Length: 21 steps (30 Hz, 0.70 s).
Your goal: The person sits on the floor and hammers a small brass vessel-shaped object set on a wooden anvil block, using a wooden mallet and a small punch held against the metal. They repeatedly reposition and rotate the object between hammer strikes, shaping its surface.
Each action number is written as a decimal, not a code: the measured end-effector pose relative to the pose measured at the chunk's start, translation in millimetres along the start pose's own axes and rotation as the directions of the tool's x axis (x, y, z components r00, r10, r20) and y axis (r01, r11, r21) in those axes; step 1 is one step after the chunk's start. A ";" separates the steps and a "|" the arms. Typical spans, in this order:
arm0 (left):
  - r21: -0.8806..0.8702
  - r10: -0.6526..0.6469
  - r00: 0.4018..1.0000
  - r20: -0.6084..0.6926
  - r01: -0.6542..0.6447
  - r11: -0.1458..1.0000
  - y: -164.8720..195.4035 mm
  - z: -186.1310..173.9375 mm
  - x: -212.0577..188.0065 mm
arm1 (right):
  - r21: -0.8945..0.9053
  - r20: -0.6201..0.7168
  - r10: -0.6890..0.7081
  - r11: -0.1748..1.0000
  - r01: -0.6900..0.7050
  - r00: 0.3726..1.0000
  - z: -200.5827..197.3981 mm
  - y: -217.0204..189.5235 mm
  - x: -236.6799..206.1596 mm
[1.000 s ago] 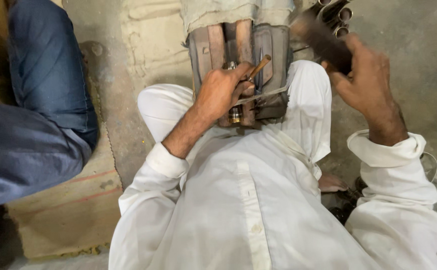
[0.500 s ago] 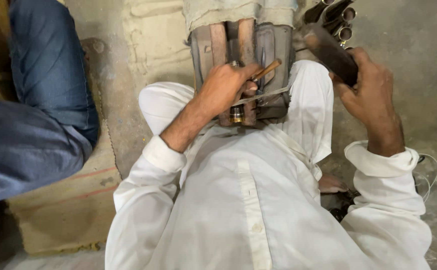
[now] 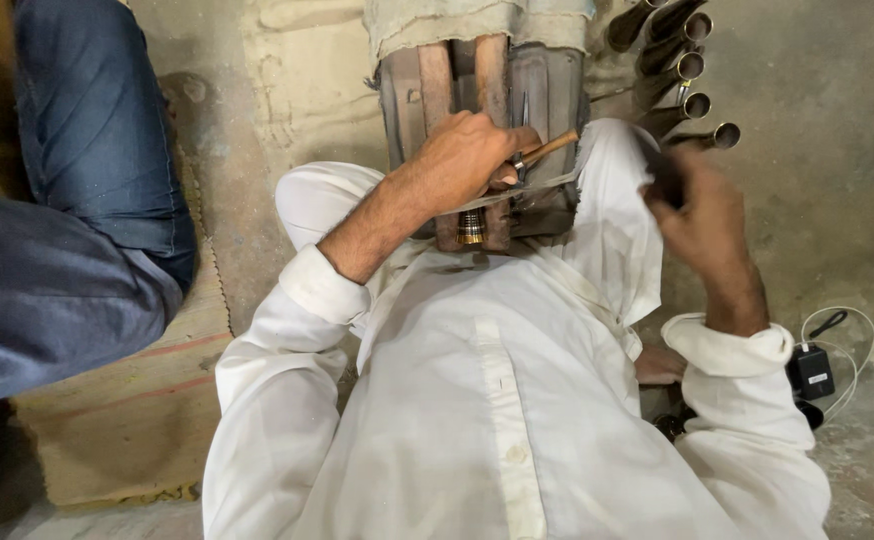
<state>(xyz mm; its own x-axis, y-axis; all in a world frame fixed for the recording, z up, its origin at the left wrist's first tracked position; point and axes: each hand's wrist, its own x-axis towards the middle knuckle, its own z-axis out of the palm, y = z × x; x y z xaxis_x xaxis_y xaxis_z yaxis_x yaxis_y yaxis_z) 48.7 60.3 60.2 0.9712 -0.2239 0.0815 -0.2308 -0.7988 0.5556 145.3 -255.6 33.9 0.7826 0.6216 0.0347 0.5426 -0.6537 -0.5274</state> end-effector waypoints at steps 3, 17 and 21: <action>-0.008 0.053 0.999 0.008 -0.053 0.999 -0.6 -1.8 -2.3 | -0.113 0.010 0.022 0.993 -0.021 1.000 2.5 3.3 -4.2; -0.863 -0.482 0.860 -0.166 0.110 0.493 -29.9 11.1 -75.1 | 0.702 0.133 -0.001 0.706 -0.093 0.991 57.1 -82.2 55.6; -0.935 -0.564 0.812 -0.150 0.069 0.348 -29.4 24.7 -97.4 | 0.404 0.031 -0.285 0.880 0.249 0.958 66.1 -117.4 92.3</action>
<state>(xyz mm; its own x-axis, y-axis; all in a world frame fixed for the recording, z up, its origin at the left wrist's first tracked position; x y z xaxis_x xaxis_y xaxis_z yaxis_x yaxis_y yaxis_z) -40.5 91.8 15.5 0.9278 0.3521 -0.1233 0.0423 0.2291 0.9725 133.7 -92.9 42.9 0.5856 0.7952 0.1573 0.5492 -0.2465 -0.7985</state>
